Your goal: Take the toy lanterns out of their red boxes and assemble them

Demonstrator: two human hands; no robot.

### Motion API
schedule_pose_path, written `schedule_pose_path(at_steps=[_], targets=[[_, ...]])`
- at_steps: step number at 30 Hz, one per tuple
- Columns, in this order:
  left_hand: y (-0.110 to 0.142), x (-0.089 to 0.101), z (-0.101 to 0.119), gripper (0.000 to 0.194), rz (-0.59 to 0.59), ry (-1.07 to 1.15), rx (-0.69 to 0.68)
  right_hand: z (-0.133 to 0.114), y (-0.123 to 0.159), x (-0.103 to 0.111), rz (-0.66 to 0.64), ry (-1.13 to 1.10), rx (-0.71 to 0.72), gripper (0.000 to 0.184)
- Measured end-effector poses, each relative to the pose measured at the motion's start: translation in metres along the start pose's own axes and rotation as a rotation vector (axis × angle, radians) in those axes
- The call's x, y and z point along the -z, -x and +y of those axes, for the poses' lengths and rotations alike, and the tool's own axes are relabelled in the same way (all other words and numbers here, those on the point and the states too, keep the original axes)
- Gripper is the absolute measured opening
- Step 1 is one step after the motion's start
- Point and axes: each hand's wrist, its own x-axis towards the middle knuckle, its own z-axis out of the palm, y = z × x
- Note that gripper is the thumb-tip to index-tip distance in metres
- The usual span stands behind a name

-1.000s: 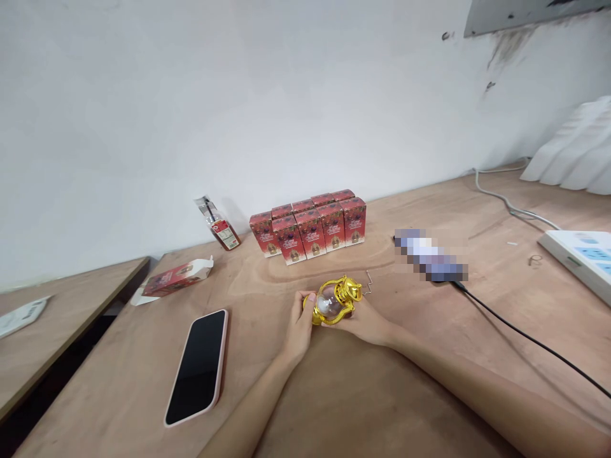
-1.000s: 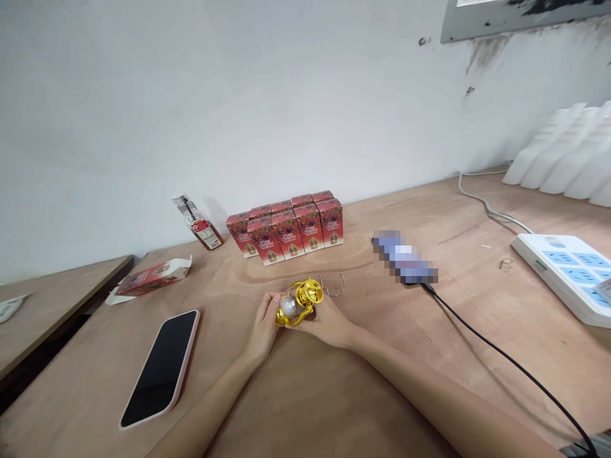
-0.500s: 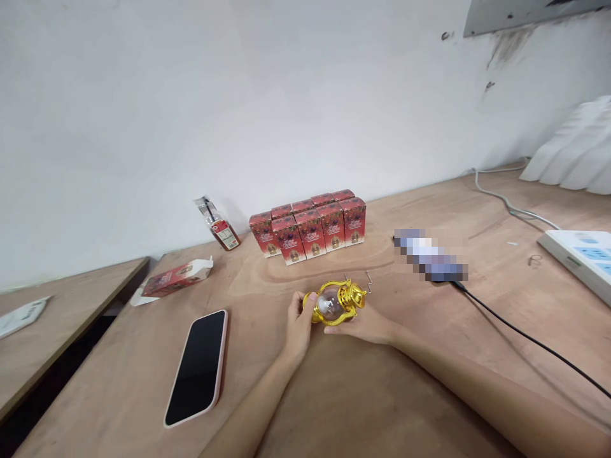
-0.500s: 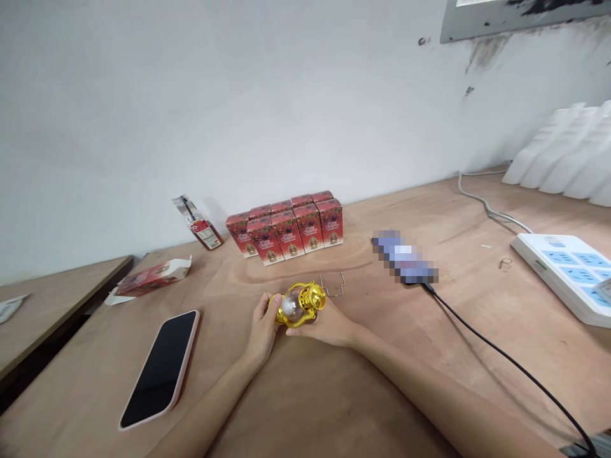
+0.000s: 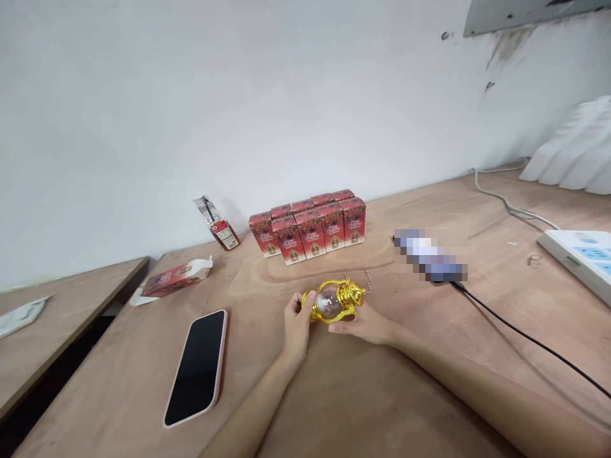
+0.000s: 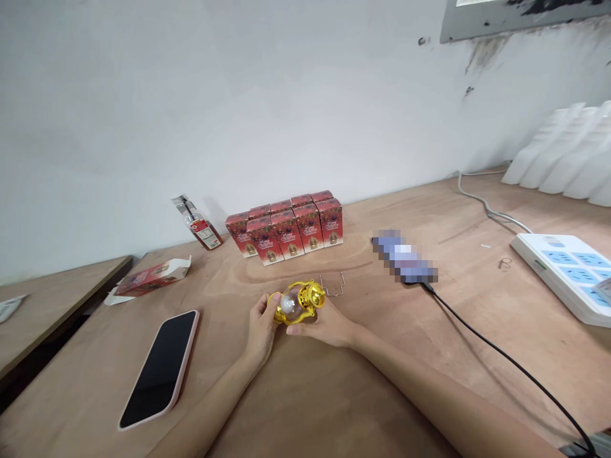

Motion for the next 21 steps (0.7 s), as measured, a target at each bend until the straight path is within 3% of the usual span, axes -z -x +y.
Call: schedule_pose_path(at_steps=[21], targets=[[0.003, -0.0005, 0.0045, 0.044, -0.041, -0.178, -0.077, 0.0032, 0.0028, -0.0004, 0.043, 0.077, -0.026, 0.049]])
